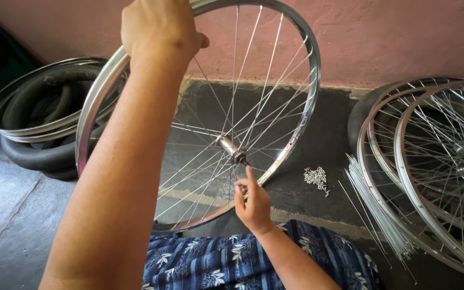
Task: The person inserts bicycle spokes into the hub and rim, then secures them with nuts. They repeat this process for multiple spokes, occasionally rotating the wheel to access different sections.
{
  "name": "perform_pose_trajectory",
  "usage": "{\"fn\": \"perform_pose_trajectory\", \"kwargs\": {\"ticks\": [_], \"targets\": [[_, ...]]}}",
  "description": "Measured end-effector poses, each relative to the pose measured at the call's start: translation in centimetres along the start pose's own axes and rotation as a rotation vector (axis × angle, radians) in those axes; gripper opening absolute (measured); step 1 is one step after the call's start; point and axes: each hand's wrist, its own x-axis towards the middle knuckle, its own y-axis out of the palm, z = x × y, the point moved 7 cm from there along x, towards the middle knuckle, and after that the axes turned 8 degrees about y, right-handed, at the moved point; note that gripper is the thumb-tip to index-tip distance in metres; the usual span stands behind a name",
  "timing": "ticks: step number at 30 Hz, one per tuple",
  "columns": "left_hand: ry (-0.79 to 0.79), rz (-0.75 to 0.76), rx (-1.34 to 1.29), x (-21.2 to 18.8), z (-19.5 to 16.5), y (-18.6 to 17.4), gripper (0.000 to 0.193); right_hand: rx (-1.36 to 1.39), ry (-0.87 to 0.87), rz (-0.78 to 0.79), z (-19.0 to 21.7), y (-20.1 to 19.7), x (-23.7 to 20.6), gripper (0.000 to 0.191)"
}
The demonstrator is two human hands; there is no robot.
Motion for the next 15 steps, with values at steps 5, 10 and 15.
{"fn": "perform_pose_trajectory", "kwargs": {"ticks": [5,10,15], "targets": [[0.024,0.087,-0.056,-0.4,-0.7,-0.2,0.069,0.147,-0.174,-0.22,0.4,-3.8,1.0,0.03],[0.245,-0.101,-0.141,-0.1,-1.5,-0.2,0.077,0.031,-0.069,-0.69,-4.4,-13.8,3.0,0.059],[0.389,-0.098,-0.252,1.3,0.1,1.8,0.059,0.184,0.353,-0.906,-10.7,-21.8,2.6,0.052]]}}
